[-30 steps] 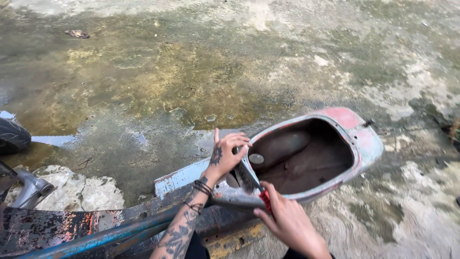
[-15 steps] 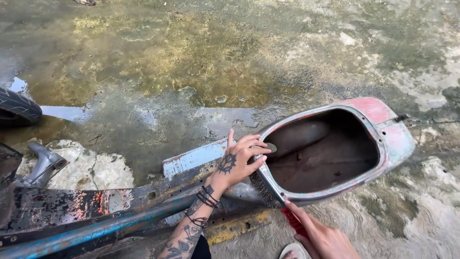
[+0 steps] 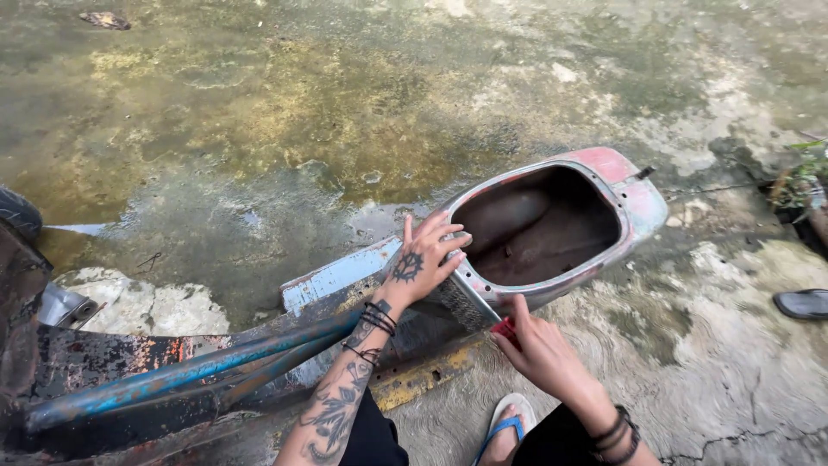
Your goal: The person scrubs the exterior and interior surfaces of a large, hollow metal part using a wire brush. They focus on the edges and the inside of the opening, removing rust and debris.
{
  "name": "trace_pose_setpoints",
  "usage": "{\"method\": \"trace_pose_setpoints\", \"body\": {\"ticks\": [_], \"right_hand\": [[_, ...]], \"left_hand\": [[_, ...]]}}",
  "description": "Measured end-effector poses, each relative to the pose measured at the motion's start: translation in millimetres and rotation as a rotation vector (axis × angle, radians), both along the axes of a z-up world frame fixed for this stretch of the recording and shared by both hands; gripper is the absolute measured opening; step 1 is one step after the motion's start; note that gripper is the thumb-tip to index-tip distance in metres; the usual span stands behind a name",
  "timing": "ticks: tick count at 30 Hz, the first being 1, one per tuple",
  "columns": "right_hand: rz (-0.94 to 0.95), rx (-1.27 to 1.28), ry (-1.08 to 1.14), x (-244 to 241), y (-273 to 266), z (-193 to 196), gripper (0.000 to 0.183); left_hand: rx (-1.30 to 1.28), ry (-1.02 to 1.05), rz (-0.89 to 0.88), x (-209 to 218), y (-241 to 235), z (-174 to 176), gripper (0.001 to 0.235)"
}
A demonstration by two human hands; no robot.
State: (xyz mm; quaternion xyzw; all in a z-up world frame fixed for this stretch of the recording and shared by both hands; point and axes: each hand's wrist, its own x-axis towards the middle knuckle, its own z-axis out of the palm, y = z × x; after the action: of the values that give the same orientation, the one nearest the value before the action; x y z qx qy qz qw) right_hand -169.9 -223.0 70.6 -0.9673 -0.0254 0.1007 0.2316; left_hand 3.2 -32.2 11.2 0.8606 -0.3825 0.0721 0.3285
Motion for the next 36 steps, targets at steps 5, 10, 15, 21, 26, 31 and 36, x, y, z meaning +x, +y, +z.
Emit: {"method": "trace_pose_setpoints", "body": {"ticks": [5,10,15,21,26,31,36], "right_hand": [[0.051,0.147,-0.019,7,11,-14,0.031],[-0.075,0.213,-0.06,7,14,-12,0.024],[-0.14,0.131,-0.076,-8,3,-2,0.055],[-0.112,-0.12,-0.069,9,27,4,0.047],[-0.055,-0.142,-0.157,75,30,-21,0.049],[-0.033,-0.047,-0.226,80,26,-19,0.047],[-0.069,-0.096,-0.119,9,16,6,0.051]], "left_hand": [[-0.042,-0.025,0.0,-1,3,-1,0.032],[-0.096,-0.092,0.058,-8,5,28,0.038],[-0.076,-0.016,0.231,-6,23,39,0.038],[0.12,0.059,0.327,8,41,-15,0.059],[0.121,0.186,0.417,21,52,-42,0.066],[0.049,0.202,0.457,12,57,-50,0.073],[-0.029,0.177,0.414,7,67,-44,0.085]]}}
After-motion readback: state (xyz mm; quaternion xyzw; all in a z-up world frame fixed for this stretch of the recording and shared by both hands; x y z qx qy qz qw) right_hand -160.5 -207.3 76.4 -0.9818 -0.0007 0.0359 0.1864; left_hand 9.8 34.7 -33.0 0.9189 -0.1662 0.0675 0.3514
